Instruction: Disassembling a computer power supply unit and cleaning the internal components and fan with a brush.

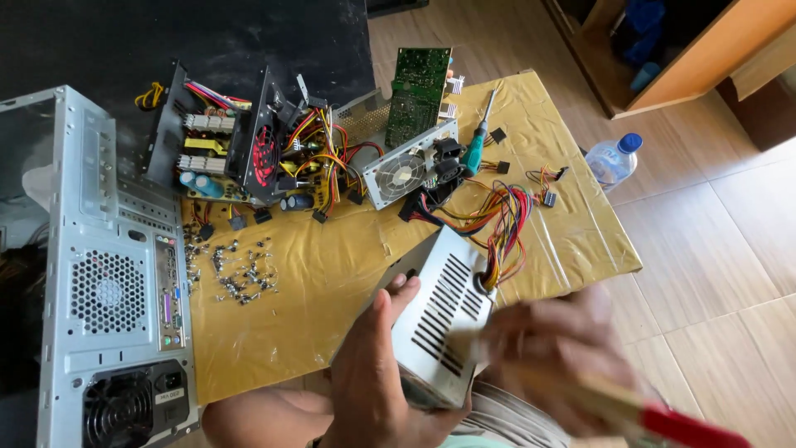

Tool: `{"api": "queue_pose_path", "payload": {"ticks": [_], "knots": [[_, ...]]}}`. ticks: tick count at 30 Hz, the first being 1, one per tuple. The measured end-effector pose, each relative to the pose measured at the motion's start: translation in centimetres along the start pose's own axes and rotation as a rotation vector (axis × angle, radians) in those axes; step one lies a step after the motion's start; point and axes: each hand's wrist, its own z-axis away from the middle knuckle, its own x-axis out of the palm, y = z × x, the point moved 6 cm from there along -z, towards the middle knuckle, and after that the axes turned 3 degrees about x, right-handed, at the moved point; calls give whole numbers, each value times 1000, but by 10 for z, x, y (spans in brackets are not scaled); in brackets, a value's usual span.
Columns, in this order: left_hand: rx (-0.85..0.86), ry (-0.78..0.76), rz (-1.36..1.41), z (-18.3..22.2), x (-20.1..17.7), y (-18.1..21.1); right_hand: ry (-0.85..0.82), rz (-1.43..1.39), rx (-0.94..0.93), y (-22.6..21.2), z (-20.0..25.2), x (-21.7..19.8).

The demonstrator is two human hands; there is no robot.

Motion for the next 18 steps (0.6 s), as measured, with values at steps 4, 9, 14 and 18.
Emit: {"api": "queue_pose_path", "payload": {"ticks": [4, 9, 14, 18], "knots": [[24, 3, 17, 4, 0, -3, 26, 164, -27, 28, 17, -10], [16, -3, 41, 9, 2, -3, 159, 145, 55, 4, 16, 2], [52, 18, -37, 1, 0, 10, 132, 181, 85, 21, 16, -5], [47, -5, 14, 6, -3, 11, 25, -266, -10, 20, 16, -1]]}}
